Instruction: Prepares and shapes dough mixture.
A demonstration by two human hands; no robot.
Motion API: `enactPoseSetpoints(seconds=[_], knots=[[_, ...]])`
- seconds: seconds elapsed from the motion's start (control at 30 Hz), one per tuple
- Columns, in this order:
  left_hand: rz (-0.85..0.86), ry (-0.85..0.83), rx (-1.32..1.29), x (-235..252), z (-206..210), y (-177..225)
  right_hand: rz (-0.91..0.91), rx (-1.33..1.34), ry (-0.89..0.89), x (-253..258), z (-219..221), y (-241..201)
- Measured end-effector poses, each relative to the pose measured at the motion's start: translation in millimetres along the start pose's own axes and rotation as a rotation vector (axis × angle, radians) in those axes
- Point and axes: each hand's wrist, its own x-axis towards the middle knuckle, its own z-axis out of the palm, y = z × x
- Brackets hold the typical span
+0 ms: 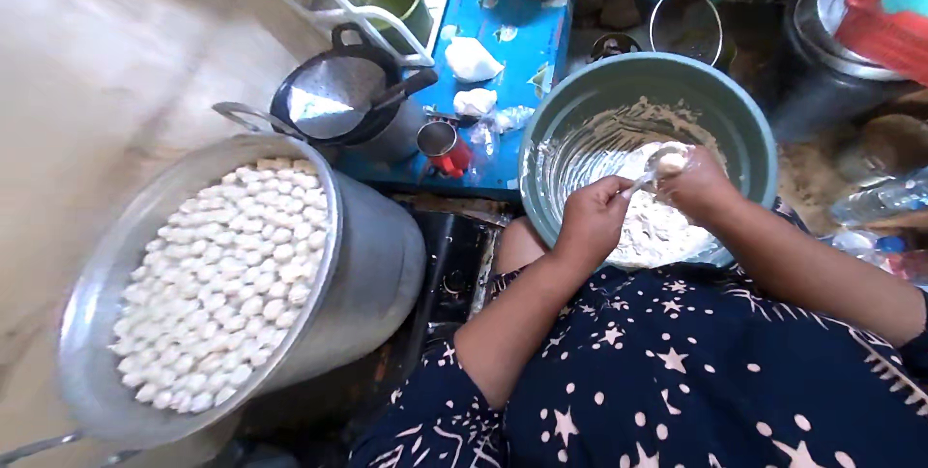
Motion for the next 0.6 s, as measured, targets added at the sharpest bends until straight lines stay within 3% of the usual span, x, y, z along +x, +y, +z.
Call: enactPoseSetpoints(seconds=[0.2,0.3,0.47,0.6], knots=[[-0.355,-0.089,-0.536,6,9,15,0.061,-0.022,0.008,1,3,1],[-0.401,-0.087,-0.736,3,-9,17,0.23,-0.021,-0.028,8,-6,10],[-0.241,0.2,-0.517,-24,-114,5,0.354,0.327,-0.133,28,-31,42],[-0.303,0.546,-0.059,-63,-222,-13,0.37,0.214,-0.067,25,-25,42]])
